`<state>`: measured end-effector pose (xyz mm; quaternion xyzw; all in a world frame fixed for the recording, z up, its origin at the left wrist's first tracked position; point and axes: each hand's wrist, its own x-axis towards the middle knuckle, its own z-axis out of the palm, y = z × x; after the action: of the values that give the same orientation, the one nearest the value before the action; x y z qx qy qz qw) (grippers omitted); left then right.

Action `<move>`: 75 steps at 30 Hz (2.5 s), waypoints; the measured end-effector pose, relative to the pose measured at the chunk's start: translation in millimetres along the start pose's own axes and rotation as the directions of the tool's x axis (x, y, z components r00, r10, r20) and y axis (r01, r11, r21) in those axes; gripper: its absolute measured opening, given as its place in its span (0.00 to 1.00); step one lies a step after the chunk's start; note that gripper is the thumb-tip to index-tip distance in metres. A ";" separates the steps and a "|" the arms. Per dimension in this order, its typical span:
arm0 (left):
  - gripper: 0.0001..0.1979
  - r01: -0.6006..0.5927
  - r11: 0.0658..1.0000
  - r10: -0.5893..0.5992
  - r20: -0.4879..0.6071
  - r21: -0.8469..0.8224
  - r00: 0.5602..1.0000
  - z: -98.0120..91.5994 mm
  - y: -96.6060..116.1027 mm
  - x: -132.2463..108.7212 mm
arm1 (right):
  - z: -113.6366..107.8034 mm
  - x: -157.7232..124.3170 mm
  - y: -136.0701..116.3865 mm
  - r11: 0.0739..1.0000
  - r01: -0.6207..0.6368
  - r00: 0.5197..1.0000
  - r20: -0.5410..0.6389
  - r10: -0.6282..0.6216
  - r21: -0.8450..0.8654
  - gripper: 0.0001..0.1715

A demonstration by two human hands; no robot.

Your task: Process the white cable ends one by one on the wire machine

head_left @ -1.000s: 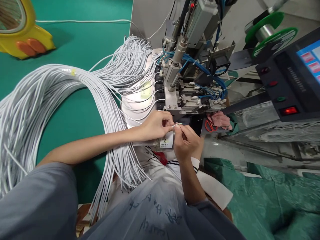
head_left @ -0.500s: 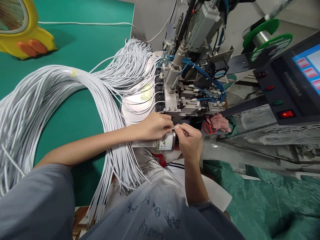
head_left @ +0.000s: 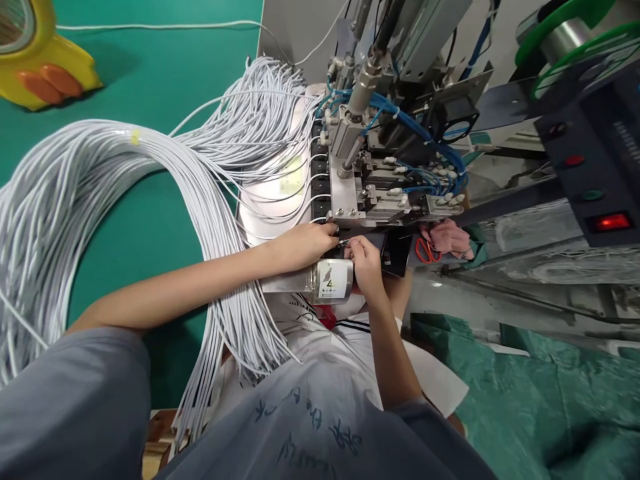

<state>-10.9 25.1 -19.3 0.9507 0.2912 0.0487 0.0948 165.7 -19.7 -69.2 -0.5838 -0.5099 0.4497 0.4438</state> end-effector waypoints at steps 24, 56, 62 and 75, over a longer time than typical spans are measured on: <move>0.16 -0.026 0.994 0.018 0.069 0.110 0.997 -7.5 9.1 2.0 | 3.1 11.0 11.0 0.992 -0.061 0.991 0.125 0.046 0.114 0.18; 0.15 0.303 0.939 -0.308 0.010 0.164 0.951 -35.8 16.9 -10.9 | 100.5 -103.3 -16.1 0.954 0.124 0.902 0.432 0.006 -0.272 0.08; 0.16 -0.188 0.951 0.155 -0.147 -0.244 0.977 -25.6 48.6 -16.6 | 50.5 -106.1 -41.4 0.794 0.328 0.903 0.418 -0.104 -0.512 0.12; 0.14 -0.044 0.640 -0.088 -0.130 -0.767 0.988 -28.7 35.7 -10.6 | -20.1 -66.8 -67.1 0.999 0.019 0.999 -0.038 -0.021 -0.048 0.11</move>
<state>-4.4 -5.5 15.8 0.8102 0.2608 0.2404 0.4666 167.1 -81.5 5.2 -0.5977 -0.5177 0.4218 0.4436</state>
